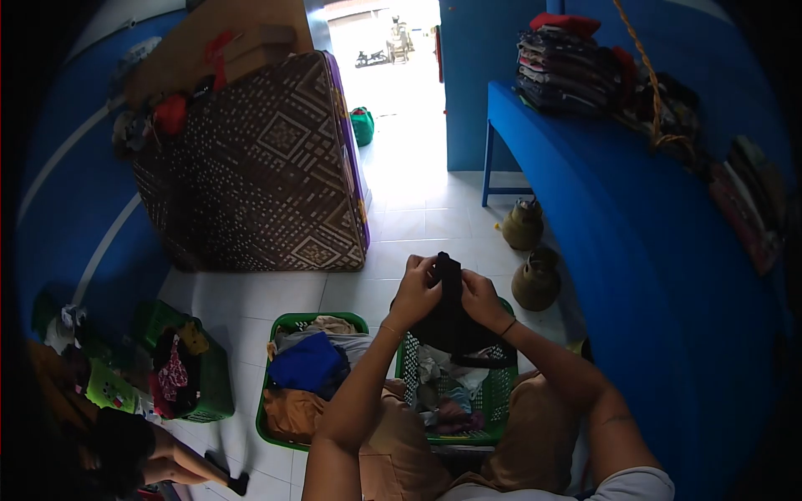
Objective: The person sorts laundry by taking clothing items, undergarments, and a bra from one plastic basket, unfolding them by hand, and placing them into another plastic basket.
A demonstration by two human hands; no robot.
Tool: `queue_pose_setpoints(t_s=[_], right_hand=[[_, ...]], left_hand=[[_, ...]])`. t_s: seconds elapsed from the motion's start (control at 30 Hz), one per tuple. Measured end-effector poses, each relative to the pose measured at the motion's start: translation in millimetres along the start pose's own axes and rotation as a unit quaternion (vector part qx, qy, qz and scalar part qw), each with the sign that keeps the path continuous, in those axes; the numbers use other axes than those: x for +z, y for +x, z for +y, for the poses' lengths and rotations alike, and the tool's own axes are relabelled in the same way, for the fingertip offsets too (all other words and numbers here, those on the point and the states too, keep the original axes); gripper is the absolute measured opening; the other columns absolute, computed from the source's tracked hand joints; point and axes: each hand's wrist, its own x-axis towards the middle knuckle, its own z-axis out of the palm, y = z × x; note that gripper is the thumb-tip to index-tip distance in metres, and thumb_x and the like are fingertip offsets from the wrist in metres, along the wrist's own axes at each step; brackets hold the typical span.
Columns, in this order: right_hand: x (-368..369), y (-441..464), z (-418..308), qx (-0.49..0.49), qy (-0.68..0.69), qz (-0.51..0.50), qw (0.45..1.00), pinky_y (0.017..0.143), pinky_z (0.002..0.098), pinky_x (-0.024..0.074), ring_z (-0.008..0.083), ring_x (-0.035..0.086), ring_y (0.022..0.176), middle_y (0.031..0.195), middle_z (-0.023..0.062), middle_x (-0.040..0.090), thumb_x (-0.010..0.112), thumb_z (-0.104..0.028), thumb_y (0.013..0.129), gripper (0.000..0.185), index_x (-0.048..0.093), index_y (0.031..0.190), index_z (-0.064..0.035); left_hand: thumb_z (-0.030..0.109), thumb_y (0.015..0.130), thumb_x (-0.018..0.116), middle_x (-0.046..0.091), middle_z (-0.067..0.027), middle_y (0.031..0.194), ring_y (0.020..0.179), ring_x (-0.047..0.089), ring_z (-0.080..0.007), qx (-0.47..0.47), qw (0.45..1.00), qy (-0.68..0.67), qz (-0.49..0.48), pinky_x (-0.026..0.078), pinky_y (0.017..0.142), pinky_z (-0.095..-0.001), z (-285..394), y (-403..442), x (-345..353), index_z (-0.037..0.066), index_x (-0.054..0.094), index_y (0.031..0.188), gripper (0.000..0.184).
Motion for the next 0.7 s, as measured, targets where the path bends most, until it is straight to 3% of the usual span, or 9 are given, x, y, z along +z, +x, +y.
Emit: queue_pose_setpoints(t_s=[0.1,0.13,0.27,0.3,0.37,0.43,0.6,0.67,0.7], right_hand=[[-4.3,1.9,5.8,0.042,0.050,-0.026,0.998,0.047,0.0310,0.0337,0.0211,0.042,0.046,0.055,0.0104,0.049,0.042,-0.013,0.083,0.020,0.049,0.072,0.0017],[-7.1,3.0,4.4,0.042,0.049,-0.026,0.998,0.047,0.0310,0.0337,0.0211,0.042,0.046,0.055,0.0104,0.049,0.042,-0.013,0.083,0.020,0.049,0.072,0.0017],[-21.7,7.5,-5.2,-0.047,-0.179,-0.051,0.981,0.049,0.0227,0.0350,0.0120,0.042,0.049,0.058,0.0031,0.049,0.040,-0.014,0.086,0.021,0.051,0.072,-0.0029],[-24.4,8.2,-6.6,-0.047,-0.179,-0.051,0.981,0.049,0.0227,0.0350,0.0120,0.042,0.049,0.058,0.0031,0.049,0.040,-0.014,0.086,0.021,0.051,0.072,-0.0029],[-29.8,9.5,-8.7,0.064,-0.006,-0.092,0.994,0.049,0.0212,0.0348,0.0100,0.041,0.050,0.058,0.0016,0.049,0.041,-0.015,0.086,0.021,0.052,0.071,-0.0047],[-33.5,9.3,-9.1,0.173,0.167,-0.129,0.962,0.049,0.0197,0.0347,0.0080,0.041,0.051,0.058,0.0002,0.048,0.042,-0.017,0.086,0.022,0.052,0.070,-0.0064],[-25.9,6.6,12.3,0.216,0.230,-0.189,0.930,0.049,0.0185,0.0338,0.0068,0.040,0.051,0.059,-0.0004,0.048,0.043,-0.019,0.085,0.022,0.053,0.068,-0.0078],[-27.4,3.1,9.9,0.222,0.199,-0.192,0.935,0.048,0.0185,0.0338,0.0069,0.040,0.051,0.059,-0.0004,0.048,0.043,-0.019,0.085,0.022,0.053,0.068,-0.0076],[-28.4,1.4,7.5,0.227,0.167,-0.194,0.940,0.048,0.0185,0.0338,0.0069,0.040,0.051,0.059,-0.0004,0.048,0.043,-0.019,0.084,0.022,0.053,0.068,-0.0074]], left_hand=[[0.013,0.081,0.045,0.047,-0.0105,0.087,0.073,0.046,-0.0198,-0.011,0.999,0.032,0.005,0.038,0.071,-0.0271,4.3,3.5,-2.2,-0.006,0.052,0.093,0.023],[0.013,0.081,0.045,0.047,-0.0105,0.087,0.073,0.046,-0.0198,-0.011,0.999,0.031,0.006,0.038,0.071,-0.0271,4.0,3.8,-2.2,-0.006,0.052,0.093,0.023],[0.012,0.084,0.041,0.047,-0.0107,0.090,0.075,0.046,-0.0206,0.028,0.998,-0.037,0.037,0.037,0.072,-0.0276,-0.7,5.0,-2.8,-0.007,0.051,0.085,0.022],[0.012,0.084,0.041,0.047,-0.0107,0.090,0.075,0.046,-0.0206,0.028,0.998,-0.037,0.038,0.037,0.072,-0.0276,-1.8,5.4,-3.3,-0.007,0.051,0.085,0.022],[0.013,0.084,0.040,0.047,-0.0106,0.091,0.077,0.047,-0.0212,0.043,0.996,-0.067,0.034,0.037,0.072,-0.0278,-4.2,6.2,-4.5,-0.007,0.051,0.087,0.023],[0.014,0.085,0.040,0.048,-0.0106,0.092,0.079,0.047,-0.0218,0.058,0.993,-0.096,0.029,0.037,0.073,-0.0279,-6.3,6.8,-5.1,-0.007,0.052,0.089,0.024],[0.016,0.087,0.038,0.053,-0.0109,0.101,0.087,0.048,-0.0189,0.009,0.988,-0.138,0.075,0.036,0.078,-0.0263,-10.6,5.9,-9.3,-0.004,0.054,0.100,0.029],[0.015,0.087,0.036,0.058,-0.0102,0.093,0.079,0.053,-0.0182,-0.044,0.981,-0.097,0.162,0.040,0.073,-0.0261,-36.7,11.2,-13.4,-0.005,0.054,0.098,0.029],[0.015,0.087,0.036,0.058,-0.0102,0.093,0.079,0.053,-0.0182,-0.044,0.981,-0.096,0.160,0.040,0.073,-0.0261,-37.0,10.7,-23.5,-0.005,0.054,0.098,0.029]])
